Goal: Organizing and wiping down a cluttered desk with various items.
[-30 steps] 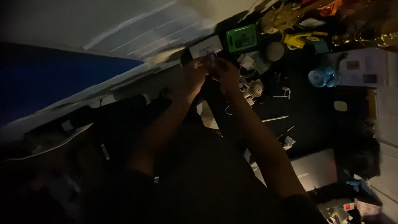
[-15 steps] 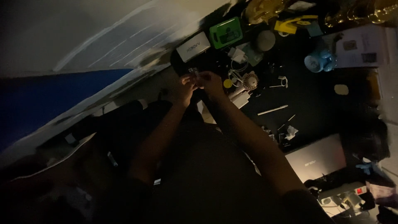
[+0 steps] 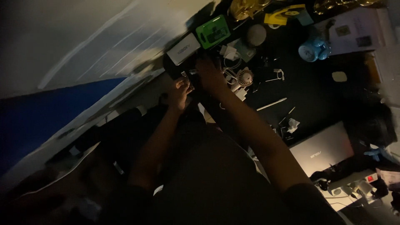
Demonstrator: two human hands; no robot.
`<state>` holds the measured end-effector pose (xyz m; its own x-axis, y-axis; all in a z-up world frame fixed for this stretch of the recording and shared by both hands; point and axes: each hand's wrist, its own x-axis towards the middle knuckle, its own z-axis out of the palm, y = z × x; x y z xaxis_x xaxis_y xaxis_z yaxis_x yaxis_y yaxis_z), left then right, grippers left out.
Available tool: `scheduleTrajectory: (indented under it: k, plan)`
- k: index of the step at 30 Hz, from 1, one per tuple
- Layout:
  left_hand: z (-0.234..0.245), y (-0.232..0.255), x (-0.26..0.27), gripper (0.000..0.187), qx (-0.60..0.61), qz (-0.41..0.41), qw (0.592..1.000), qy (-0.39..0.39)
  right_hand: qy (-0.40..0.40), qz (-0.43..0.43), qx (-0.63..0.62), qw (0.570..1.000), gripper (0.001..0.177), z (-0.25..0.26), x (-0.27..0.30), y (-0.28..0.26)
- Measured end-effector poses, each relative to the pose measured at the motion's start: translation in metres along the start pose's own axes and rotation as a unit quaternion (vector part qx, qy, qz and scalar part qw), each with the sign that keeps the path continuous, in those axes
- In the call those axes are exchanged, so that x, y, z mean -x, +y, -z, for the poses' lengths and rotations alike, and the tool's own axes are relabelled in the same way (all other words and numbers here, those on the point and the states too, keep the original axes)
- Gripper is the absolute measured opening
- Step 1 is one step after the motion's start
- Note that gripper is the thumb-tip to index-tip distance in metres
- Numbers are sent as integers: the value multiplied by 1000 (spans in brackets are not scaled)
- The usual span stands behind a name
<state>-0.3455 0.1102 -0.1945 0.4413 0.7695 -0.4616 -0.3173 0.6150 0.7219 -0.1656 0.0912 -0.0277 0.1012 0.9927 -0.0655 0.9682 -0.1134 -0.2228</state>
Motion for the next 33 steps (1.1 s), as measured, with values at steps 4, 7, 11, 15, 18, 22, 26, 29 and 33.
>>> scheduleTrajectory:
  k: [4, 7, 11, 15, 18, 22, 26, 29, 33]
  plan:
    - [1, -8, -12, 25, 145, -45, 982, -116, 81, 68, 4, 994, 50, -9, 11, 19]
    - [-30, 25, 1, 22, -29, -15, 998, -48, -55, 15, -29, 998, 39, 13, 19, 19]
    - [-43, 41, 7, 8, 8, -28, 996, -81, -56, 50, 48, 996, 60, 18, 34, 25]
    - [-34, 23, -7, 42, -131, -57, 983, -115, -83, 56, 59, 993, 70, 11, 45, 36]
    - [-69, 52, 7, 20, -73, -62, 988, -124, -77, 11, 25, 997, 55, 4, 55, 46]
    - [-99, 75, 25, 22, -188, 15, 981, -46, -77, 35, 71, 994, 66, 14, 59, 49]
    - [-40, -15, -25, 22, -185, -46, 981, -34, -100, -51, 14, 994, 47, 24, 58, 44]
    - [-9, -72, -85, 22, -101, -59, 992, -45, -40, -101, -45, 993, 34, 47, 55, 29]
    - [-82, 35, -17, 13, 51, -61, 996, -43, 25, -159, -118, 980, 21, 49, 49, 15]
